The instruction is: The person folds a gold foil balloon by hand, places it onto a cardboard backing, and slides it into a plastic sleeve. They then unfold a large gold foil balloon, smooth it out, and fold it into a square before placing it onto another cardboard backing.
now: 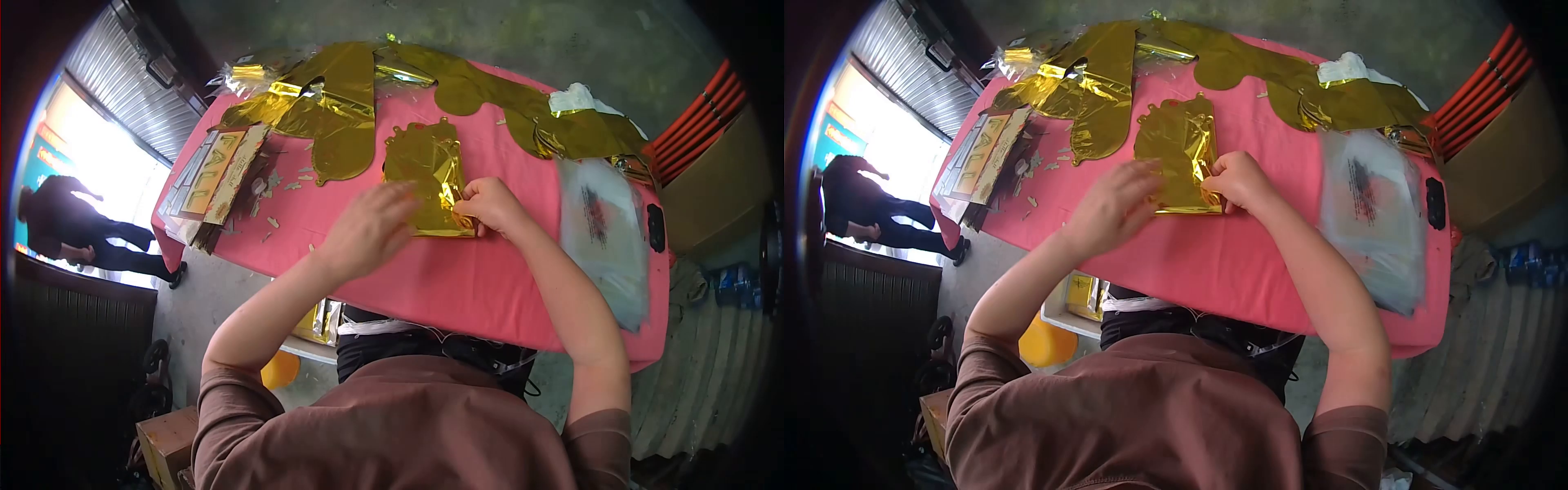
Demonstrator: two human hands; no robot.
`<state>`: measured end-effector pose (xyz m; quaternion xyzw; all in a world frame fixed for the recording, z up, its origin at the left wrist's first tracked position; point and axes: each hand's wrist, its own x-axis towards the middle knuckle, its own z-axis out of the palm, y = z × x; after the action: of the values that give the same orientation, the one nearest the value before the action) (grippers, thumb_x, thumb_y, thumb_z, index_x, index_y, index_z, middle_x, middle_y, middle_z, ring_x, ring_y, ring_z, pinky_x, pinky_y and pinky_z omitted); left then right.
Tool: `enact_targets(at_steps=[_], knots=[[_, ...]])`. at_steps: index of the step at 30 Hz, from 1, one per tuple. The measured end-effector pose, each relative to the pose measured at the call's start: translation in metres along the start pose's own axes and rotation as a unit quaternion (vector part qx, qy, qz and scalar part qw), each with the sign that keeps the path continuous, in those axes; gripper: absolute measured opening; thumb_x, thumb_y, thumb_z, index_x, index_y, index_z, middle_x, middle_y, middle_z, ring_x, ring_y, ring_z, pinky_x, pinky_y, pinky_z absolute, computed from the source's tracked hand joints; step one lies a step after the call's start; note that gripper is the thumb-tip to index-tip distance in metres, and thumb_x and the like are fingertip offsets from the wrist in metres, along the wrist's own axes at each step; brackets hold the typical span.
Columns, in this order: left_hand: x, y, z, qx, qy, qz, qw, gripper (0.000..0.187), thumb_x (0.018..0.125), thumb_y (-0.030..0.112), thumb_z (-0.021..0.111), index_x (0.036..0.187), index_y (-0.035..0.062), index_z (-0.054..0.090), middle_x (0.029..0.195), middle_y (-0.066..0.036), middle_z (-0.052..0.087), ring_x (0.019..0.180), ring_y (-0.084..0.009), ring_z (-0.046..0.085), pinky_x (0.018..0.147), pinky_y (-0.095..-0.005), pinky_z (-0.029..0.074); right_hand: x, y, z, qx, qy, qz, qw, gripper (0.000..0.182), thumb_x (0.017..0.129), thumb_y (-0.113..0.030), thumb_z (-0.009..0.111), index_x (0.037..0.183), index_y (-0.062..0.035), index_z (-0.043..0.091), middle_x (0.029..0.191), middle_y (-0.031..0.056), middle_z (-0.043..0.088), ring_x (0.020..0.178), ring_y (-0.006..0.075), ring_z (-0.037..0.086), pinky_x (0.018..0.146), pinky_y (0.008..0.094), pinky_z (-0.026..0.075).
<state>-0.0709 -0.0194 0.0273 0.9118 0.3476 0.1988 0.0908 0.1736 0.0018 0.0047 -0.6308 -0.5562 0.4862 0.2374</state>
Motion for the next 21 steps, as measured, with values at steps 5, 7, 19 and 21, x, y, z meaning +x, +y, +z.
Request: enact_targets(at_steps=[5, 7, 19, 21], knots=[[-0.005, -0.003, 0.019, -0.016, -0.108, 0.089, 0.990, 0.055, 0.089, 0.028, 0.053, 0.137, 0.0081, 0.036, 0.146, -0.013, 0.029, 0.138, -0.0299, 0.021, 0.111, -0.0451, 0.020, -0.003, -0.004, 0.001, 0.043, 0.005, 0.021, 0.999, 0.020, 0.076, -0.010, 0.066, 0.086, 0.0049, 0.059, 0.070, 0.0125, 0.063, 0.046, 0.0174, 0.058, 0.036, 0.0277, 0.045], [-0.005, -0.004, 0.019, -0.015, -0.124, 0.083, 0.989, 0.056, 0.091, 0.034, 0.048, 0.140, 0.0097, 0.034, 0.147, -0.012, 0.029, 0.138, -0.0298, 0.020, 0.111, -0.0465, 0.016, -0.005, -0.007, -0.001, 0.048, 0.001, 0.026, 0.999, 0.020, 0.076, -0.009, 0.066, 0.087, 0.0049, 0.057, 0.070, 0.0121, 0.062, 0.048, 0.0176, 0.059, 0.036, 0.0281, 0.046], [-0.005, -0.005, 0.023, -0.015, -0.120, 0.079, 0.989, 0.057, 0.090, 0.036, 0.051, 0.138, 0.0088, 0.037, 0.146, -0.013, 0.029, 0.138, -0.0303, 0.021, 0.111, -0.0472, 0.017, -0.024, -0.015, 0.008, -0.204, 0.191, -0.237, 0.930, 0.021, 0.082, -0.013, 0.062, 0.093, 0.0001, 0.050, 0.089, 0.0105, 0.059, 0.073, 0.0202, 0.059, 0.062, 0.0353, 0.050], [-0.004, -0.004, 0.023, -0.012, -0.107, 0.084, 0.991, 0.056, 0.089, 0.037, 0.051, 0.136, 0.0078, 0.040, 0.144, -0.014, 0.032, 0.137, -0.0304, 0.024, 0.111, -0.0462, 0.019, -0.030, -0.013, 0.020, -0.345, 0.256, -0.381, 0.818, 0.024, 0.083, -0.015, 0.061, 0.098, 0.0013, 0.052, 0.102, 0.0125, 0.059, 0.091, 0.0244, 0.060, 0.079, 0.0406, 0.050]])
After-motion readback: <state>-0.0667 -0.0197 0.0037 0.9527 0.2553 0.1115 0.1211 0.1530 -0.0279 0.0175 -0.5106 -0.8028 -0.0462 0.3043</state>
